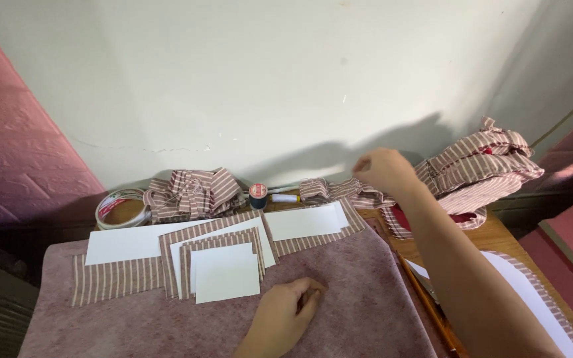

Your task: Cutting fabric using a paper template and hand-sewing the pieces together to assemble a bag.

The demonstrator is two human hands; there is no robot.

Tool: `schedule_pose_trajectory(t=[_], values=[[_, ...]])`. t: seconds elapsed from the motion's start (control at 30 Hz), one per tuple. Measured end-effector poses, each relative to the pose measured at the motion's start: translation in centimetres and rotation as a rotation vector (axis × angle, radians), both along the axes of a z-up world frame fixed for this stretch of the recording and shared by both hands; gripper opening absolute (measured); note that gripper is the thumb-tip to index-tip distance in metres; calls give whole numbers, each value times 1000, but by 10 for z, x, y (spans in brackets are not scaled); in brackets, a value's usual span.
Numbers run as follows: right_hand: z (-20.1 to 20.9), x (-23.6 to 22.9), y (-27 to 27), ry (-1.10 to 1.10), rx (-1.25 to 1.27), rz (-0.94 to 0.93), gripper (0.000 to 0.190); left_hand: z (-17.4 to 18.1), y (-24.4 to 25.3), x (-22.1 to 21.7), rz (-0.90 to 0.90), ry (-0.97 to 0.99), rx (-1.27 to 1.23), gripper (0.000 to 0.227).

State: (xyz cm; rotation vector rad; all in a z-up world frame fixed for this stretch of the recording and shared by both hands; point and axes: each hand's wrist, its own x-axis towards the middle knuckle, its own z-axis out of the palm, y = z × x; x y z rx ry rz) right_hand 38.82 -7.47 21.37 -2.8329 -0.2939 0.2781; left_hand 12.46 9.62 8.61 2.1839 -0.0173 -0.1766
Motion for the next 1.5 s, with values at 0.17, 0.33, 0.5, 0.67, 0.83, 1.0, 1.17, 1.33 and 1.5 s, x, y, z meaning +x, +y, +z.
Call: schedule_pose_trajectory(t=[0.17,0.33,0.5,0.67,0.83,1.0,1.17,1.33,1.5], values=[[-31,0,31,21,-166,174,22,5,1,-1,-4,67,-3,25],[-42,-3,42,-36,-188,292,23,1,2,-5,17,-19,-66,21],[-41,3,39,-26,-245,286,26,0,3,-5,34,-24,-41,21],[-58,13,38,-38,-250,361,31,0,3,-5,41,-29,-44,20],[-66,17,39,-39,-342,408,26,10,3,-6,33,34,-81,19],[-49,9,29,-74,-277,438,21,3,4,-5,36,-7,-61,20],[-26,-4,10,-67,-123,390,18,5,2,-5,11,-1,-42,22],[-16,-11,-9,-23,301,270,12,19,3,-10,29,14,-72,21],[-2,-45,-35,-104,517,201,28,23,2,-11,19,34,-11,27]])
